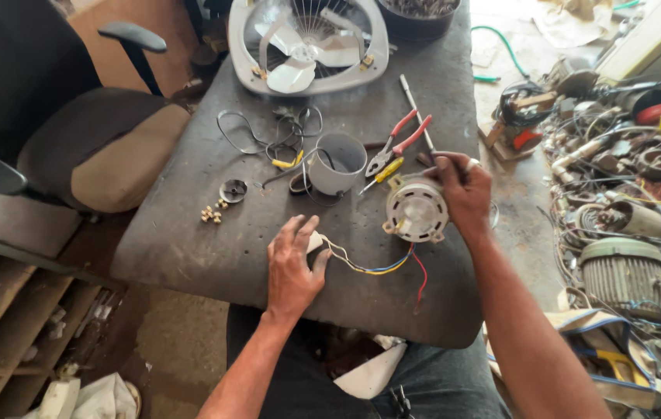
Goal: The person strips and twists wires on a fan motor, then wraps the connections with electrical tape. They handle the motor, wires, and a small cylindrical component, placing the motor into a metal housing at the end.
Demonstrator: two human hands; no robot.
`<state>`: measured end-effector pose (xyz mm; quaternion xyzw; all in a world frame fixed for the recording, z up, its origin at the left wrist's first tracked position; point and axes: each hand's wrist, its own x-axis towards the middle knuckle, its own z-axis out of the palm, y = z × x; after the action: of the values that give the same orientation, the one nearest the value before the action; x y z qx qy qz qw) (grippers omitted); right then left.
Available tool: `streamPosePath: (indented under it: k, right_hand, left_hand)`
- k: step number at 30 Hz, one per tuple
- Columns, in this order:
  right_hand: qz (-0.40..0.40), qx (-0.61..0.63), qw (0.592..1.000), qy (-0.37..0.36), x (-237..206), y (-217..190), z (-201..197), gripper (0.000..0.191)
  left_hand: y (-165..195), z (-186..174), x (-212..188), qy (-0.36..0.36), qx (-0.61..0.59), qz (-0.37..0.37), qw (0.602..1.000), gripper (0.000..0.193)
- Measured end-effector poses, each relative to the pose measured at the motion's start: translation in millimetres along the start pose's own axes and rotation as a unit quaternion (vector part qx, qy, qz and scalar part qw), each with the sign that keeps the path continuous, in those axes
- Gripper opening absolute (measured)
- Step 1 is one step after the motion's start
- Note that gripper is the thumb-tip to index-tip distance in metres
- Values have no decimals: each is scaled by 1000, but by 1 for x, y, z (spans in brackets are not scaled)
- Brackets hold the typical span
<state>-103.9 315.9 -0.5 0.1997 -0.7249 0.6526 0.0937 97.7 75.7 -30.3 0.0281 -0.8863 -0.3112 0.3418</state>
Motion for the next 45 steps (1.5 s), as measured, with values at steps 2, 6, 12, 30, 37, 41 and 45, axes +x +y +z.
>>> streamPosePath:
  k: [2, 6, 12, 30, 37, 41, 45]
  right_hand:
    - [0, -12, 1000, 16, -12, 12, -7, 22]
    - [-21, 6, 998, 56, -28, 32, -20, 26]
    - [35, 28, 987, 153, -82, 36, -26, 27]
    - [121, 5, 987, 103, -196, -17, -32, 25]
    - [138, 80, 987, 3, -221, -60, -8, 53]
    - [120, -15, 992, 19, -217, -65, -5, 47]
    - [175, 25, 984, 16, -213, -52, -5, 21]
  left_hand:
    - [0, -4, -4, 3, -34, -12, 999, 63]
    - [-1, -9, 3, 54, -72, -34, 995, 59]
    - [-24, -21, 87, 88, 111, -8, 990, 60]
    - [65, 27, 23, -160, -524, -333, 767, 38]
    - [85, 41, -17, -178, -534, -383, 733, 35]
    - [87, 43, -26, -199, -513, -371, 748, 36]
    - [87, 45, -34, -213, -500, -335, 770, 35]
